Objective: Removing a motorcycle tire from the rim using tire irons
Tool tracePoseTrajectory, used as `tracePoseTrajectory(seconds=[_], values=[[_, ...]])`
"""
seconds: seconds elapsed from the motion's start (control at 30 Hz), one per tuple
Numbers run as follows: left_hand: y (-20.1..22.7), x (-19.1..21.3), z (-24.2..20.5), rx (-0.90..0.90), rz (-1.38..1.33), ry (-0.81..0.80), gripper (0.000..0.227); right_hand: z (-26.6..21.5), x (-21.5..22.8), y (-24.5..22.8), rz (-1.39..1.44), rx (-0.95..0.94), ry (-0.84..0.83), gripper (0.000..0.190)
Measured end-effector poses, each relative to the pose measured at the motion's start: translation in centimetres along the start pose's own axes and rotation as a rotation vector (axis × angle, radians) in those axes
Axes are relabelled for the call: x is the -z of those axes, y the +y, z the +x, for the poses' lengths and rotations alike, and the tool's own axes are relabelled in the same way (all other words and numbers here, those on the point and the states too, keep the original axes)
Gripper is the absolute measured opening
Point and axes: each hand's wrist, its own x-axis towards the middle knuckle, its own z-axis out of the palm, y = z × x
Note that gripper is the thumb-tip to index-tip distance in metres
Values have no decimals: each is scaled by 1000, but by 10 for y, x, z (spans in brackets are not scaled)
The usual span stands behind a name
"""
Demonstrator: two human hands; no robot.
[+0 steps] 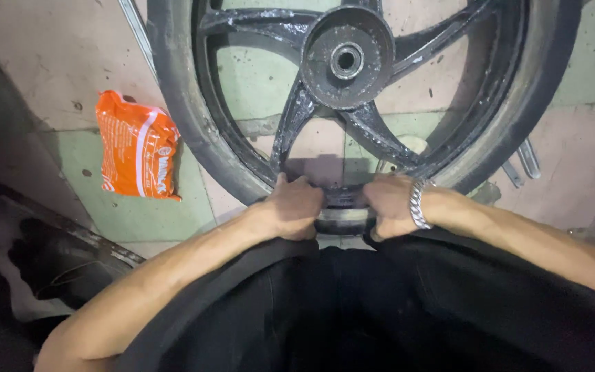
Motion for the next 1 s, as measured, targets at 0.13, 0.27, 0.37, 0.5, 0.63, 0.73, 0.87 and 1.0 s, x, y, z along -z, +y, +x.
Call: tracePoseTrajectory(seconds=[0.13, 0.27, 0.37, 0.5, 0.63, 0.73, 0.87, 1.0], values=[[-31, -57, 28, -228, -29, 345, 35, -5, 7, -7, -13, 81, -7, 46], [-20, 0, -24, -226, -528, 535, 97, 3, 2, -6, -114, 109, 47, 45], [-21, 9, -28, -308, -298, 445, 88, -2, -2, -10, -156, 114, 80, 41], [-19, 6, -20, -268, -290, 422, 86, -25, 0, -17, -148, 116, 63, 33], [-16, 20, -22, -275, -345, 375, 93, -46, 5, -19, 43, 121, 85, 46], [-15, 21, -19, -261, -330, 344, 91, -50, -3, -15, 133, 140, 70, 61], [-11, 29, -24, -205, -274, 274, 76, -48, 5, -12, 192, 194, -24, 74], [-5, 25, -37, -293, 20, 340, 79, -32, 3, -1, 148, 218, -8, 73]])
